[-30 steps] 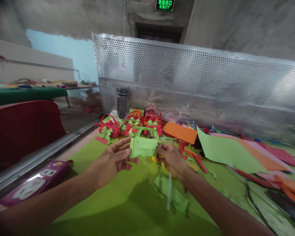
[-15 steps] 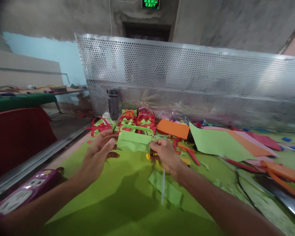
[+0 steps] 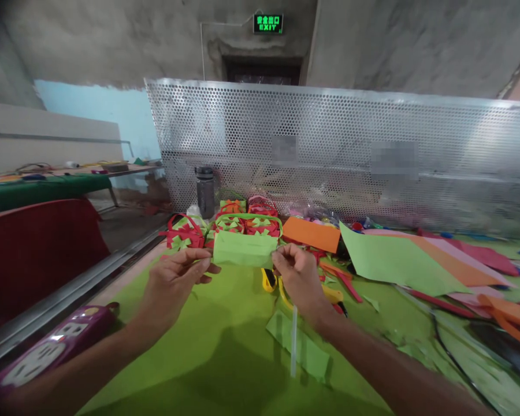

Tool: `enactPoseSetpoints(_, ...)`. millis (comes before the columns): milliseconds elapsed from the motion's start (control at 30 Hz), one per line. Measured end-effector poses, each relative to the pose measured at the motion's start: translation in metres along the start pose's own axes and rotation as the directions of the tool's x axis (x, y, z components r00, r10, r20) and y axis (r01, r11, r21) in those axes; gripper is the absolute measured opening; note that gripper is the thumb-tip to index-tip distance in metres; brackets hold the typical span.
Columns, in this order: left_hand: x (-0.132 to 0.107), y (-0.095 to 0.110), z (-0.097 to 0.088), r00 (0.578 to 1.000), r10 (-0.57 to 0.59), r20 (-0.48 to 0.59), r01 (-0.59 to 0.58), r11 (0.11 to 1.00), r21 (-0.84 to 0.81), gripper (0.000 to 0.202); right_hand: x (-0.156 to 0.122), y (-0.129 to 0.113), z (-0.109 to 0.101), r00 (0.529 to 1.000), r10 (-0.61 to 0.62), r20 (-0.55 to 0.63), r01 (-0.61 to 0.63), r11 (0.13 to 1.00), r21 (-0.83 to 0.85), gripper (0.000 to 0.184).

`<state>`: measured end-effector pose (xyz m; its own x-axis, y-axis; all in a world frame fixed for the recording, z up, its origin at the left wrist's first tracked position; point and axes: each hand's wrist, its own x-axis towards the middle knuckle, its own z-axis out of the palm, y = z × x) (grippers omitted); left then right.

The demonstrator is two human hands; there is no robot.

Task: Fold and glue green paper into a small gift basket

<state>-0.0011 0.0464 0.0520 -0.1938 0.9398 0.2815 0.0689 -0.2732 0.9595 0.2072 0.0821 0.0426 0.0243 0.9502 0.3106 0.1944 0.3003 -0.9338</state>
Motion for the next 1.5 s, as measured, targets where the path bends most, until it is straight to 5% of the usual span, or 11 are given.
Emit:
enactPoseSetpoints(1167,-0.001,-0.007,0.003,1.000,0.028,0.011,-0.027,0.993,-0.112,0.012,-0.007,-0.009,0.002,0.982,-0.179,-0.053,0.171,0.977,-0.125,0.021)
enactPoseSetpoints(1500,0.007,-0.022,-0.002,0.997,-0.072,0.034,0.076,0.983,-0.164,0.018,-0.011,-0.009,0.004,0.958,-0.285,-0.030,0.281,0.954,-0.101,0.016)
